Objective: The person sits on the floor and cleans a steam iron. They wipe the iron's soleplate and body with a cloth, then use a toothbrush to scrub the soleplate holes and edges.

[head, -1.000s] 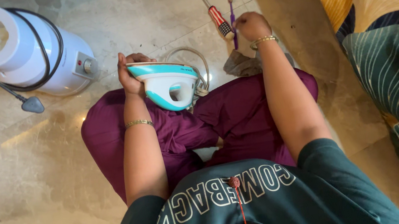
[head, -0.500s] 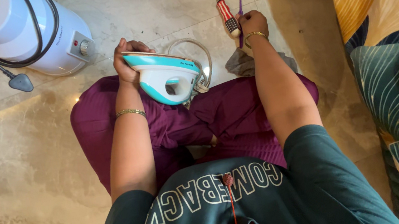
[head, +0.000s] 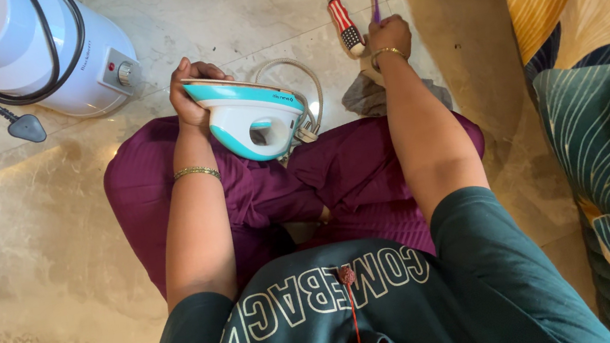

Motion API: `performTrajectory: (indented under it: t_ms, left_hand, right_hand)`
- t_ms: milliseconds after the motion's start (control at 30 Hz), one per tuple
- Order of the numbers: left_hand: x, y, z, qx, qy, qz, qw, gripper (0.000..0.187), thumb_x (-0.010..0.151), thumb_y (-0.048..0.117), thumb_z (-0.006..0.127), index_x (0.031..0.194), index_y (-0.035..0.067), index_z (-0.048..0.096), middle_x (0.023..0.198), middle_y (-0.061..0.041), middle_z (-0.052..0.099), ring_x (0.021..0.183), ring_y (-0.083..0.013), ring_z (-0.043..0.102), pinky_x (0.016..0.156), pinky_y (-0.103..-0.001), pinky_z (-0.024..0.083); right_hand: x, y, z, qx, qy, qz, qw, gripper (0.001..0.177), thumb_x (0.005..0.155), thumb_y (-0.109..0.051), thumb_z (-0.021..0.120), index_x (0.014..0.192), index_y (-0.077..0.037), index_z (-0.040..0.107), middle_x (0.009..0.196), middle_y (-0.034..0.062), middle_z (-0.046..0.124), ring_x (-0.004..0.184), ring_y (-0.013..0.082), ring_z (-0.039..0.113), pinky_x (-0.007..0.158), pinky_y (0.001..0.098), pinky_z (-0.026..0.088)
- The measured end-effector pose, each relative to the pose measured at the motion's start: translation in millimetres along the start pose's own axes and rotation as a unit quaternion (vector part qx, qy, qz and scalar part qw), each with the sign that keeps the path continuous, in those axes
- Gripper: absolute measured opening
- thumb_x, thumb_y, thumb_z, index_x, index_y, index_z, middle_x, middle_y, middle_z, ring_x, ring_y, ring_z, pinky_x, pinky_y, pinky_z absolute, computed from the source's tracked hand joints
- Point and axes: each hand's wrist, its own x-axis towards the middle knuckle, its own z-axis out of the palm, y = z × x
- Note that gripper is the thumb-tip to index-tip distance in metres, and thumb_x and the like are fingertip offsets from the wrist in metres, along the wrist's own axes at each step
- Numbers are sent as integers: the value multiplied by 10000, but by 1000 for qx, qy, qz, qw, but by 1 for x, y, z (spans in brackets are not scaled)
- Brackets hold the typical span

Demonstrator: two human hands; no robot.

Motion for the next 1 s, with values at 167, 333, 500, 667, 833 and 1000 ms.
performTrajectory:
  t_ms: [167, 333, 500, 667, 833, 1000]
  left_hand:
    - [-2, 0, -2, 12, -2, 2, 1000, 517, 961, 472, 569, 785, -3, 671, 813, -192, 700, 804, -338, 709, 805, -459, 590]
    - [0, 0, 2, 16, -18, 0, 1000, 517, 961, 471, 562, 787, -4, 666, 818, -200, 705, 813, -333, 703, 824, -452, 583]
    - [-1, -7, 2, 41, -41, 23, 998, 510, 975, 455, 547, 819, -17, 660, 836, -196, 691, 846, -340, 696, 857, -453, 573]
    - [-4, -10, 2, -4, -59, 25, 998, 491, 977, 435, 560, 802, -16, 642, 821, -177, 662, 817, -329, 680, 852, -461, 578]
    - [-5, -4, 9, 32, -79, 94, 992, 505, 982, 418, 600, 756, -33, 624, 778, -165, 624, 738, -294, 654, 764, -429, 577]
    - [-2, 6, 25, 123, -108, 134, 977, 531, 959, 430, 611, 732, -49, 623, 723, -179, 624, 692, -310, 676, 684, -386, 558]
  right_hand:
    - [15, -25, 2, 244, 62, -87, 964, 188, 838, -175, 714, 936, -37, 633, 831, 123, 698, 739, 261, 656, 681, 401, 562]
    - [-22, -89, -58, 424, -126, -193, 876, 169, 922, -38, 523, 1089, -54, 532, 832, 17, 632, 698, 108, 596, 644, 273, 515]
    - [-117, -147, -160, 364, -320, -278, 830, 128, 1106, -159, 601, 1172, -50, 584, 916, -5, 587, 815, 90, 539, 735, 235, 455]
    - [-190, -176, -189, 175, -420, -330, 827, 143, 1083, -184, 551, 1102, -55, 611, 818, 2, 625, 748, 100, 583, 712, 287, 502]
    - [-179, -170, -174, 114, -516, -332, 782, 171, 1008, -164, 621, 1116, -42, 673, 910, 34, 729, 860, 110, 688, 799, 285, 542]
    - [-145, -151, -149, 41, -554, -302, 775, 225, 949, -177, 683, 1142, -63, 697, 975, 37, 753, 945, 125, 667, 865, 296, 515]
